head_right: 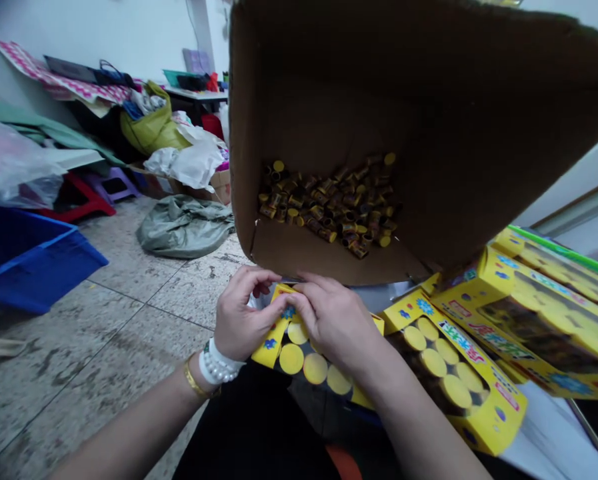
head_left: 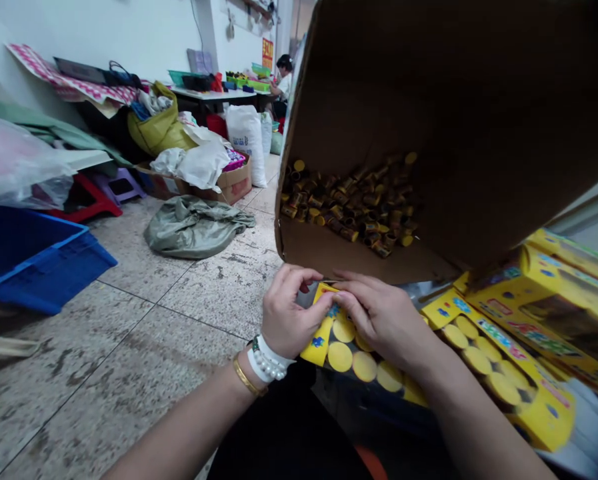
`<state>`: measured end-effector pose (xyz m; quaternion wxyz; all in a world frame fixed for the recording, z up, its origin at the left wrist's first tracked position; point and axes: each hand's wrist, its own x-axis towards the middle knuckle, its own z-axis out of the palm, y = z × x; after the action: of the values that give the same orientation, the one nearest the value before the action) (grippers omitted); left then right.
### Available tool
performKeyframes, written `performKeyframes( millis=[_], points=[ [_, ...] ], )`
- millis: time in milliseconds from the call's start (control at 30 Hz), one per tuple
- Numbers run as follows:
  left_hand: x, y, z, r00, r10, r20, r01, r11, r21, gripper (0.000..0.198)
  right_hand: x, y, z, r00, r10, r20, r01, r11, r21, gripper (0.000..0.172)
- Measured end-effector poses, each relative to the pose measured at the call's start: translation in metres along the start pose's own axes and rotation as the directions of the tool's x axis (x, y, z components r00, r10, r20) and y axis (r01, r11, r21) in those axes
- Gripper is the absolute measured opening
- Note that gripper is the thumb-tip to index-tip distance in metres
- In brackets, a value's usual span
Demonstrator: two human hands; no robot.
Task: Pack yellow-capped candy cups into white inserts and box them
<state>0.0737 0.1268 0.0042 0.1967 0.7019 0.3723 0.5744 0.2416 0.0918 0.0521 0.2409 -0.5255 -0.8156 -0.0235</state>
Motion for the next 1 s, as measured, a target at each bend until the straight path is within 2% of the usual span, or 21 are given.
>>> performKeyframes(
  millis=[100, 200, 400, 533, 733, 800, 900, 1000],
  points=[
    [-0.002, 0.001, 0.001, 0.998, -0.033, -0.061, 0.032, 0.999, -0.013, 0.016, -0.001, 0.004, 0.0, 0.998, -0.053, -0.021, 0.054, 0.998, 0.016, 0.031],
    [-0.004, 0.0, 0.001, 0.997, -0.03, -0.077, 0.027, 0.999, -0.039, 0.01, -0.001, 0.005, -0.002, 0.998, -0.035, -0.045, 0.036, 0.999, 0.025, 0.028],
    [-0.003, -0.004, -0.004, 1.0, 0.029, 0.002, -0.029, 0.996, -0.082, 0.006, -0.01, -0.006, -0.003, 0.967, 0.069, -0.247, -0.061, 0.997, 0.041, 0.013],
    [-0.003, -0.004, -0.007, 0.998, 0.029, 0.06, -0.023, 0.994, -0.106, 0.004, -0.014, -0.012, -0.005, 0.976, 0.052, -0.212, -0.045, 0.998, 0.039, 0.009],
    [-0.005, -0.001, -0.007, 0.999, 0.044, 0.023, -0.043, 0.997, -0.06, 0.006, -0.01, -0.013, -0.008, 0.996, 0.011, -0.09, -0.002, 0.995, 0.103, 0.018],
    [-0.004, 0.0, -0.007, 0.999, 0.038, 0.031, -0.036, 0.997, -0.069, 0.003, -0.008, -0.012, -0.007, 0.993, 0.081, -0.08, -0.071, 0.989, 0.13, 0.012],
    [0.0, 0.0, -0.006, 0.997, -0.019, 0.072, 0.024, 0.997, -0.072, 0.006, -0.003, -0.01, -0.004, 0.963, 0.253, -0.089, -0.24, 0.961, 0.136, 0.007],
    [0.005, -0.001, -0.003, 0.974, -0.188, 0.122, 0.206, 0.966, -0.153, 0.002, 0.001, -0.008, -0.002, 0.951, 0.305, -0.058, -0.299, 0.949, 0.098, 0.009]
  ],
)
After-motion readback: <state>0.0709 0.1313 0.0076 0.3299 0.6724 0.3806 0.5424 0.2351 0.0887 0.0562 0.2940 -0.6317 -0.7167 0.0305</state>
